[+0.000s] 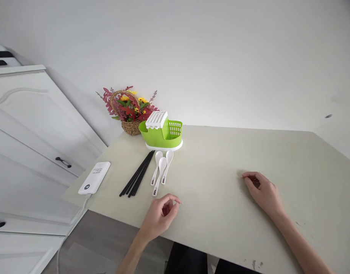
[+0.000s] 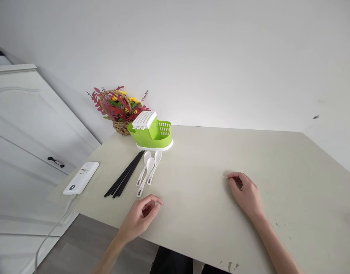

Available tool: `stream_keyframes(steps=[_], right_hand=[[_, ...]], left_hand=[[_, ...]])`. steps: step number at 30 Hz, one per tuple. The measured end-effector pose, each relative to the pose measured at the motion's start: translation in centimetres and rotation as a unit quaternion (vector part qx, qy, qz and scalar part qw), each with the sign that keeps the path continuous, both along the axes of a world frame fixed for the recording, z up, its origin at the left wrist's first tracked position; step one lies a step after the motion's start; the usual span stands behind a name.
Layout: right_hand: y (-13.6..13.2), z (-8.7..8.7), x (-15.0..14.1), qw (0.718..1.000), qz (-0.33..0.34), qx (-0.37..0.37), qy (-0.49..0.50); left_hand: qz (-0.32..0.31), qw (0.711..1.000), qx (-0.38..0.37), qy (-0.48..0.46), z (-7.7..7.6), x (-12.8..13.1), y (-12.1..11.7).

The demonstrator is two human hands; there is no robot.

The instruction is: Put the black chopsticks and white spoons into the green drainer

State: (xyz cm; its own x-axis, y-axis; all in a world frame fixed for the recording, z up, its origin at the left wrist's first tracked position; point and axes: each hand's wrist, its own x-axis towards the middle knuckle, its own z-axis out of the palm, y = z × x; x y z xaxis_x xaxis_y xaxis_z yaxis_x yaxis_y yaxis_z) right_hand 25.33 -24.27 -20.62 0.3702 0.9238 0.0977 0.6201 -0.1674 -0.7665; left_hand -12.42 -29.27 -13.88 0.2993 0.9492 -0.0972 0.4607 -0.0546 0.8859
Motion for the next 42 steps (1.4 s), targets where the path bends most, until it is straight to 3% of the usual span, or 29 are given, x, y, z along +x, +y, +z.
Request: stream_keyframes(steps=[42], right_hand=[[0.04,-0.11,-0.04,1.0,0.007,0.018,-0.007]], left_hand=[[-0.003,1.0,0.013,0.004,-0.15,-0.04,0.04]])
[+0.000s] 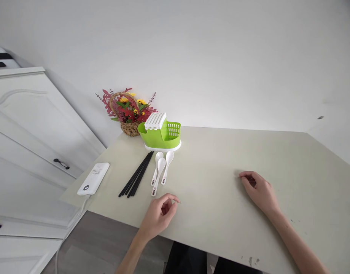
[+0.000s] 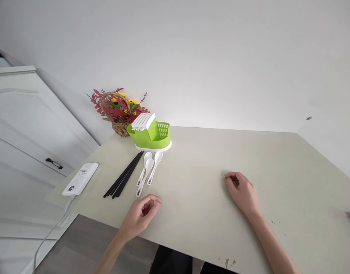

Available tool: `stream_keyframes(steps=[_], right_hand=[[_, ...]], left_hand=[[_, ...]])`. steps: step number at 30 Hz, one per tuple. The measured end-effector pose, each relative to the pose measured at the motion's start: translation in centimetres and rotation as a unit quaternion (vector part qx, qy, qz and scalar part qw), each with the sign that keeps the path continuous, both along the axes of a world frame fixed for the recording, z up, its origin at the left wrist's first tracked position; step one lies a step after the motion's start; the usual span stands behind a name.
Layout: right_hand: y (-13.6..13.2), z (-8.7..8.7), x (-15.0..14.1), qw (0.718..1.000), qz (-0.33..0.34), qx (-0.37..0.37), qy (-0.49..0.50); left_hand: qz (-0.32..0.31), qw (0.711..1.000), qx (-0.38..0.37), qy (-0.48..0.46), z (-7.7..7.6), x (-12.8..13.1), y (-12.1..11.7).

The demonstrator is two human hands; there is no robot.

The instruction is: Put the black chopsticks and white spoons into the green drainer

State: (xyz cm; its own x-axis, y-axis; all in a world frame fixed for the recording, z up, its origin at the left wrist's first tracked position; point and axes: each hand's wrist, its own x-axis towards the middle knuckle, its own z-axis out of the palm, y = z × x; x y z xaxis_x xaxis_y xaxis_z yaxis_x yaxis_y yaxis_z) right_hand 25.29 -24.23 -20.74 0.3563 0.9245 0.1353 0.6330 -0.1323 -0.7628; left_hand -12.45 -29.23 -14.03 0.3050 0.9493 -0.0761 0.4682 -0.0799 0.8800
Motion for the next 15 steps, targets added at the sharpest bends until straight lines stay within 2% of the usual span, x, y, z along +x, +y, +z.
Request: stream_keyframes(steps=[4,6,7,9,12,15], right_hand=[[0.0,0.0,0.0,1.0,-0.001,0.002,0.001],[0.0,0.0,0.0,1.0,0.0,0.001,0.002],[0.0,0.0,0.0,1.0,0.0,0.001,0.003],[0.0,0.1,0.0,1.0,0.001,0.0,0.003],[0.0,0.1,0.0,1.0,0.0,-0.006,0.003],[0.0,0.0,0.0,1.0,0.001,-0.007,0.001]], left_hand=[[-0.005,1.0,0.015,-0.005,-0.1,0.0,-0.3],[0.017,0.999,0.046,-0.01,-0.4,-0.3,-0.6],[0.048,0.996,0.071,-0.011,-0.5,-0.7,-0.7],[0.15,0.98,0.128,-0.004,-0.5,-1.9,-0.7],[0.291,0.936,0.191,0.051,-0.2,-4.3,-0.3],[0.32,0.895,0.269,0.153,0.3,-6.8,0.4]])
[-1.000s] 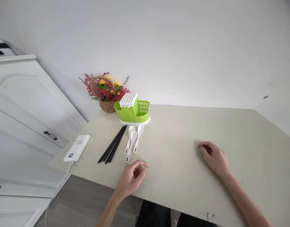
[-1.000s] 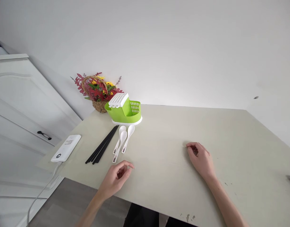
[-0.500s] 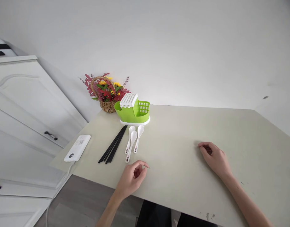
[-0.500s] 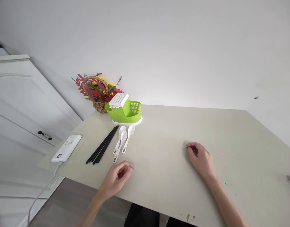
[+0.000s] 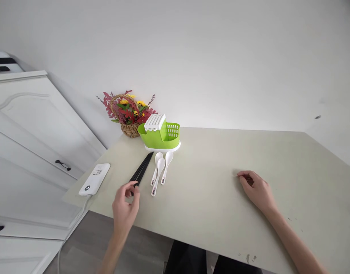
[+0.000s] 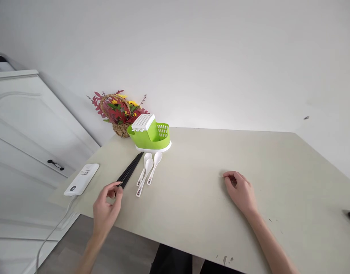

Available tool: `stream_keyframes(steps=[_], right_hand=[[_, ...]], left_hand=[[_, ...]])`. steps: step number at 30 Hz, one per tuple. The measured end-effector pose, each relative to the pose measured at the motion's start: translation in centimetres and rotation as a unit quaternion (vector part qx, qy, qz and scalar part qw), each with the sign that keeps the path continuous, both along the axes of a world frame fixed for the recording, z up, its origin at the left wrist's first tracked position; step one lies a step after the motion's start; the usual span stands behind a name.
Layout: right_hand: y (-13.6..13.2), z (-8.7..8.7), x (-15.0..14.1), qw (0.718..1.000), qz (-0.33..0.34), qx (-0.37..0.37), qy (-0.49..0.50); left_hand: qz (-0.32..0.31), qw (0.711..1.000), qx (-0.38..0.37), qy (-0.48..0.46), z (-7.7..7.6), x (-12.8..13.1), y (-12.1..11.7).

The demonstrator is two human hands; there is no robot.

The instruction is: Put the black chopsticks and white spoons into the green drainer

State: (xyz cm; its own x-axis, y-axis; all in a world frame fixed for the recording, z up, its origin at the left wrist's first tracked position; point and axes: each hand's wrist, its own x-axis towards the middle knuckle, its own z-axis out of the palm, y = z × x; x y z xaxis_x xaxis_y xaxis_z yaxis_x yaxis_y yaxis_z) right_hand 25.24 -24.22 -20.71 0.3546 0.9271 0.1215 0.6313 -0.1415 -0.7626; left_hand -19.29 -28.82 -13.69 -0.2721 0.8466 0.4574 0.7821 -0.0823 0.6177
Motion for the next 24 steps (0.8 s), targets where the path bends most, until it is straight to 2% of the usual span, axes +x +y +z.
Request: stream_keyframes(steps=[3,5,9,13,24], right_hand=[[0.1,-0.1,0.0,1.0,0.004,0.012,-0.005],[0.1,-0.1,0.0,1.0,0.007,0.018,-0.008],[0.0,-0.3,0.1,1.0,0.014,0.023,-0.014],[0.0,-0.4,0.1,0.999,0.021,0.03,-0.019],[0.1,-0.3,0.0,0.999,0.018,0.033,-0.01]], left_hand=[[0.021,0.993,0.046,0.107,0.2,-1.8,0.6],[0.024,0.988,0.038,0.147,0.2,-2.6,0.9],[0.001,0.977,-0.083,0.199,0.7,-3.7,1.6],[-0.001,0.95,-0.206,0.235,1.8,-3.9,2.5],[0.039,0.904,-0.303,0.298,4.1,-2.9,4.2]])
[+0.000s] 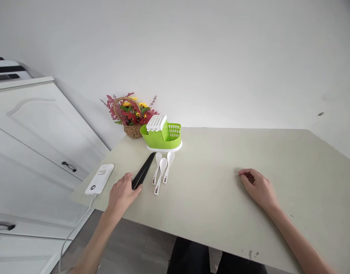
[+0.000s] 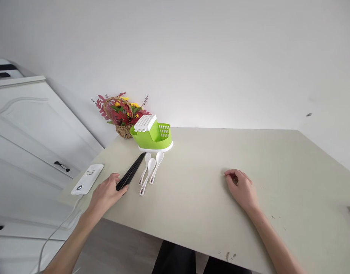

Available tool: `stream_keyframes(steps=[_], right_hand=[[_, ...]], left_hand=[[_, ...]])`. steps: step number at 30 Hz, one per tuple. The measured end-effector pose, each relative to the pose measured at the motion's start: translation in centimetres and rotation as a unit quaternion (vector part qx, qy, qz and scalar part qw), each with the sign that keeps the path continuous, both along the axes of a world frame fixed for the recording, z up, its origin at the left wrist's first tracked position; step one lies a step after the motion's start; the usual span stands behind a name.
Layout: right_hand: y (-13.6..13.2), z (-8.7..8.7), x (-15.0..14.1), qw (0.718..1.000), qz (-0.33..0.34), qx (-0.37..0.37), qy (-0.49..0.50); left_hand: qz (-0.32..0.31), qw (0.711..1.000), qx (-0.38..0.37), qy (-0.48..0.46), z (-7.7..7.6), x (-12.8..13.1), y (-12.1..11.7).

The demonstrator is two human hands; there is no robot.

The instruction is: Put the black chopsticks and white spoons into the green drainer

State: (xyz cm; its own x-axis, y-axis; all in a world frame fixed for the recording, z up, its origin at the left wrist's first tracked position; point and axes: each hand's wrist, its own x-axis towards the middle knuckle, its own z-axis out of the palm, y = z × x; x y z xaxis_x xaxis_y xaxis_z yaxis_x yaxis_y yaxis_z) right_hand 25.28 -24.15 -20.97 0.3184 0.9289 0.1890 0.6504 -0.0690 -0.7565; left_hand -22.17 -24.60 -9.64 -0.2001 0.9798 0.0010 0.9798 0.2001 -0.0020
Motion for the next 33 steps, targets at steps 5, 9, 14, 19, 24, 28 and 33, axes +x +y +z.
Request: stream_keyframes(steps=[5,9,14,19,24,28,33], right_hand=[[0.0,0.0,0.0,1.0,0.001,0.001,0.003],[0.0,0.1,0.0,1.0,-0.003,-0.005,0.003],[0.1,0.0,0.0,1.0,0.002,0.008,0.003],[0.1,-0.1,0.0,1.0,0.003,0.011,0.0],[0.1,0.0,0.0,1.0,-0.003,-0.003,-0.001],[0.1,0.1,0.0,1.0,0.004,0.002,0.002],[0.1,0.0,0.1,1.0,0.003,0.007,-0.003]], left_hand=[[0.01,0.999,-0.031,0.02,1.0,0.5,0.7],[0.014,0.998,-0.055,0.036,1.5,0.8,1.3],[0.009,0.996,-0.078,0.051,2.0,1.1,1.9],[0.002,0.994,-0.093,0.062,2.5,1.4,2.4],[0.002,0.992,-0.104,0.076,2.6,1.4,3.0],[-0.002,0.991,-0.106,0.081,2.4,1.4,3.6],[0.0,0.989,-0.117,0.091,2.5,1.9,4.0]])
